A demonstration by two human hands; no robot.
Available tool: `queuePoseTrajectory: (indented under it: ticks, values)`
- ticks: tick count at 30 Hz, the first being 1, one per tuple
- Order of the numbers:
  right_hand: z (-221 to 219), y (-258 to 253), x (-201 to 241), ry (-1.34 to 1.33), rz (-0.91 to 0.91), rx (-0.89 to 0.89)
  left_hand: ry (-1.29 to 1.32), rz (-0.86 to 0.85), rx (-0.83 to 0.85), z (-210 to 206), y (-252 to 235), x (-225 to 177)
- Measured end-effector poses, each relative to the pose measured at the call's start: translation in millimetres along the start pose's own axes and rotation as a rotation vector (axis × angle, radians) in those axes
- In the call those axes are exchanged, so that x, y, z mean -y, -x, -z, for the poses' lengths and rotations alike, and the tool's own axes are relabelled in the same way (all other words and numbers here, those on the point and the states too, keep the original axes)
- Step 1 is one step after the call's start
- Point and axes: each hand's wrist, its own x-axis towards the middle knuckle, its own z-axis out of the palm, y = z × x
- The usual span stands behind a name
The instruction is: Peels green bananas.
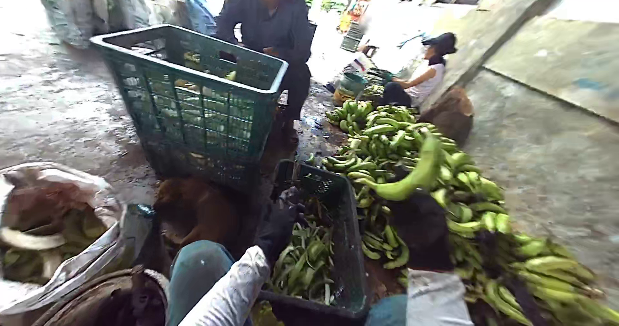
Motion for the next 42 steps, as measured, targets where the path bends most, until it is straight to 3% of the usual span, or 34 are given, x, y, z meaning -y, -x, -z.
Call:
queuePoseTrajectory:
  ticks: [2,5,7,10,12,15,19,21,25,29,32,36,39,42]
  values:
    - [0,12,-11,-0.067,-0.081,-0.132,-0.185,-0.046,0.078,-16,17,-7]
    - [3,16,-25,-0.157,-0.061,-0.309,-0.307,-0.088,0.258,-32,38,9]
    - [12,19,-32,-0.027,-0.039,-0.424,-0.303,-0.079,0.341,-39,47,26]
    - [16,29,-31,0.326,-0.049,-0.460,-0.187,-0.049,0.398,-54,57,35]
    - [14,37,-28,0.468,-0.086,-0.430,-0.043,-0.140,0.436,-69,63,25]
    - [14,47,-30,0.431,-0.097,-0.374,0.061,-0.225,0.444,-90,67,10]
    - [11,48,-19,0.065,-0.073,-0.294,-0.377,0.244,0.421,-73,56,48]
    - [19,38,-13,-0.107,-0.078,-0.228,-0.478,0.322,0.410,-65,52,56]
    - [28,30,-24,-0.073,-0.154,-0.337,-0.529,0.087,0.477,-60,43,25]
    - [29,30,-46,-0.040,-0.222,-0.345,-0.873,-0.243,0.608,-61,27,-18]
    - [25,36,-61,-0.003,-0.226,-0.304,-1.050,-0.273,0.633,-61,17,-20]
    - [7,39,-82,-0.151,-0.268,-0.299,-1.200,-0.273,0.528,-56,0,-15]
    - [-15,45,-96,-0.219,-0.339,-0.388,-1.341,-0.197,0.246,-55,-16,-20]
    - [-18,58,-98,-0.266,-0.364,-0.376,-1.162,-0.215,0.004,-32,-40,-18]
